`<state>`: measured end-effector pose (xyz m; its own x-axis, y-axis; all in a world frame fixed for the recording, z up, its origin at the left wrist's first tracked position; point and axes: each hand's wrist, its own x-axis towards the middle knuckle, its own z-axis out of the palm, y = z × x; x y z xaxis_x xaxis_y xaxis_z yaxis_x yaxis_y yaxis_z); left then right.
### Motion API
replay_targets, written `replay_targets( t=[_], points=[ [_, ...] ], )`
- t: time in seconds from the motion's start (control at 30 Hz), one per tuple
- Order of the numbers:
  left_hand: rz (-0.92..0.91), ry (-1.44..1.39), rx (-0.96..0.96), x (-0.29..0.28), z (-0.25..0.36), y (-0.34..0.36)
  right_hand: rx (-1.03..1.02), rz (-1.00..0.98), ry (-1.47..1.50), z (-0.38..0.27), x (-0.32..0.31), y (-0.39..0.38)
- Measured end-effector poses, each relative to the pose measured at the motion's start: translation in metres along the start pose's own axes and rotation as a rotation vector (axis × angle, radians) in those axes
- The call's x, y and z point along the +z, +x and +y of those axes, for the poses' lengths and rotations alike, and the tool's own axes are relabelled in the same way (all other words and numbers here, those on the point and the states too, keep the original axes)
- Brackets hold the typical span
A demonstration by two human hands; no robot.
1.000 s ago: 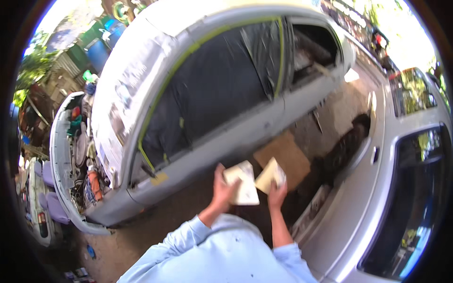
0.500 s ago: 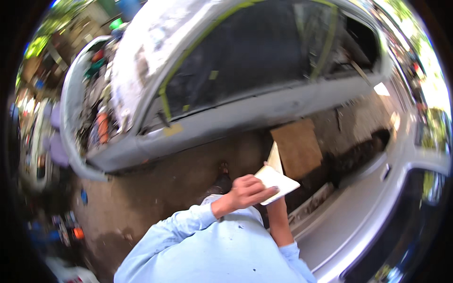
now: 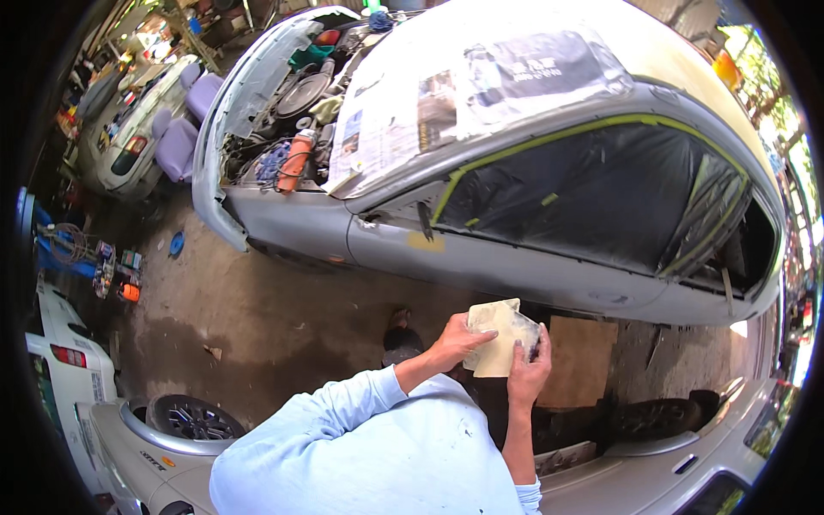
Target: Apply and smooth body filler on a car roof using spatulas.
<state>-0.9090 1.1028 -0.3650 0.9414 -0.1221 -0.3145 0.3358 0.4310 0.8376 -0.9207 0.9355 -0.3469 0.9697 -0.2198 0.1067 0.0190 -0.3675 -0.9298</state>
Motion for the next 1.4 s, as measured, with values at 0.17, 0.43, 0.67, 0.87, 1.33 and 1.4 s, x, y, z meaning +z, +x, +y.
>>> replay_targets(
  t=[0.17, 0.43, 0.67, 0.87, 1.33, 1.4],
  points=[
    [0.208, -0.181, 0.041, -0.091, 0.049, 0.011, 0.096, -0.276, 0.022, -0.045, 0.065, 0.02],
    [0.543, -0.478, 0.344, -0.366, 0.165, 0.098, 0.621, -0.325, 0.174, 0.031, 0.113, -0.017],
    [0.758, -0.563, 0.238, -0.555, 0.192, 0.213, 0.817, -0.199, -0.112, 0.123, 0.098, -0.176],
    [0.759, -0.588, 0.119, -0.585, 0.178, 0.238, 0.967, -0.106, -0.131, 0.11, 0.122, -0.25],
    [-0.061, 0.748, -0.051, -0.332, 0.154, 0.035, 0.705, 0.15, 0.355, 0.001, 0.129, -0.184],
    [-0.219, 0.868, 0.012, -0.309, 0.142, 0.028, 0.84, 0.335, 0.773, -0.024, 0.121, -0.16]
  ],
)
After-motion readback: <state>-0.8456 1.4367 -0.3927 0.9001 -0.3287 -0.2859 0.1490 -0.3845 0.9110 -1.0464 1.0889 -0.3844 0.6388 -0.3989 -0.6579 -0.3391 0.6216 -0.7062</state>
